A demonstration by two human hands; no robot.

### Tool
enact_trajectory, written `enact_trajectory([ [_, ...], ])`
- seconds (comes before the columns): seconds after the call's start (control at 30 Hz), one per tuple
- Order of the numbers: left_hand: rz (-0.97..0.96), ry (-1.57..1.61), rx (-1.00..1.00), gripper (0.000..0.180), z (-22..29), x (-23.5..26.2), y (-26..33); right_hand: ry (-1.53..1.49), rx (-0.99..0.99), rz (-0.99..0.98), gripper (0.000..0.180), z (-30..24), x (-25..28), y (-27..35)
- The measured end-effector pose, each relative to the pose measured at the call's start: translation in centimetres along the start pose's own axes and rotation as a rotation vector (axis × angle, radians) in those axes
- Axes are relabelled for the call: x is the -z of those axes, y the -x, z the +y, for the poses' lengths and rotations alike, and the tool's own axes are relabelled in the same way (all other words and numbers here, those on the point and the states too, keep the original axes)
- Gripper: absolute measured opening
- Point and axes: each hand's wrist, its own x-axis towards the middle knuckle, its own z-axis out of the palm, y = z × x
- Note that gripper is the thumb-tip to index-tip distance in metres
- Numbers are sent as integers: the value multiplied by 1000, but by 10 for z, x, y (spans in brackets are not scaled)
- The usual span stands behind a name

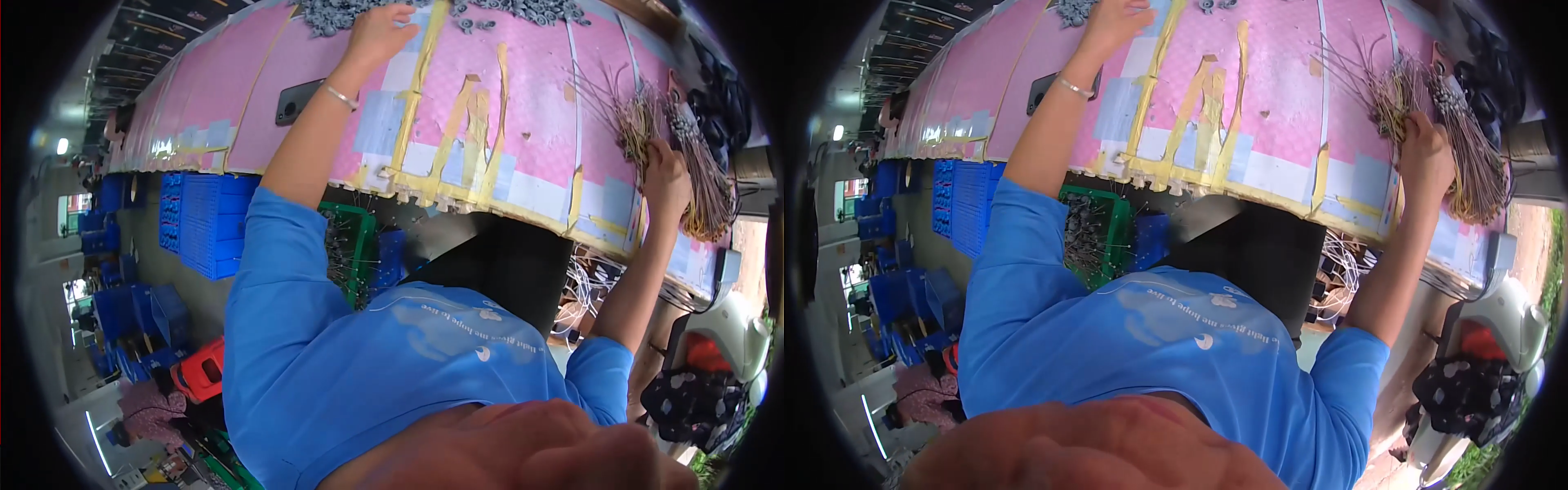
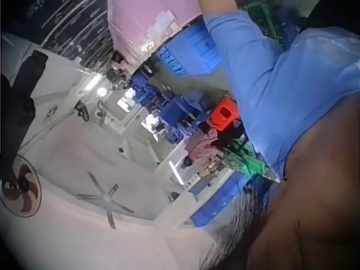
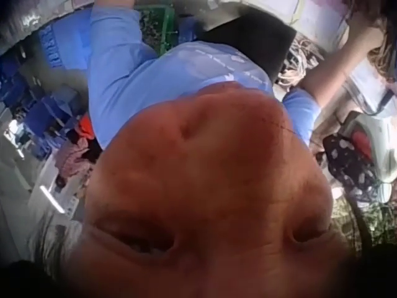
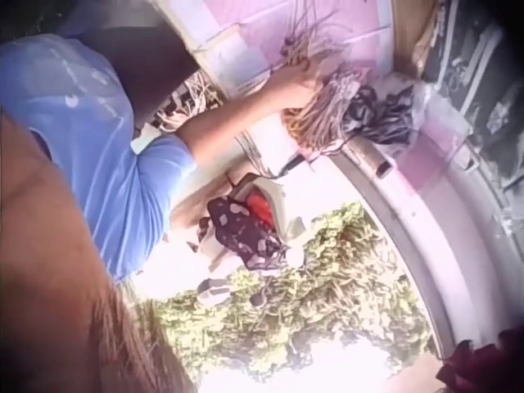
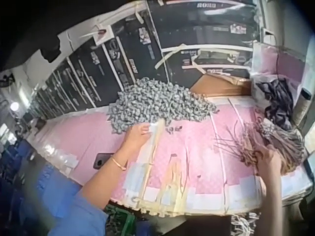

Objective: Assembling small electronic components and wiring at a workshop bench.

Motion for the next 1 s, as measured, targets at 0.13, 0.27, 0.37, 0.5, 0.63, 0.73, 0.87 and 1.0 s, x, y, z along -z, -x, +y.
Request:
enact_trajectory([
  [0.13, -6, -394, 87, 24, 11, -34, -58, -39, -59, 116, 18, 3, -6, 9],
  [0.27, -20, -614, 142, 19, 2, -56, -73, -273, -110, 354, 18, -9, 10, 9],
  [0.37, -62, -590, 6, 18, -7, -56, -71, -722, -262, 388, 20, -18, 19, 16],
  [0.5, -61, -413, -12, 21, 20, -39, -42, -1211, -367, 282, 20, -29, 13, 47],
  [0.63, -177, 166, 324, 29, 37, -26, -7, -1456, -489, 255, 18, -58, 33, 84],
  [0.73, -260, 596, 383, 25, 62, -8, 35, -1591, -530, 98, 20, -72, 30, 103],
  [0.87, -268, 877, 378, 26, 117, 0, 110, -1610, -545, -47, 21, -96, 29, 118],
  [1.0, -258, 1217, 542, 28, 155, -7, 172, -1837, -411, -155, 17, -131, 41, 125],
])
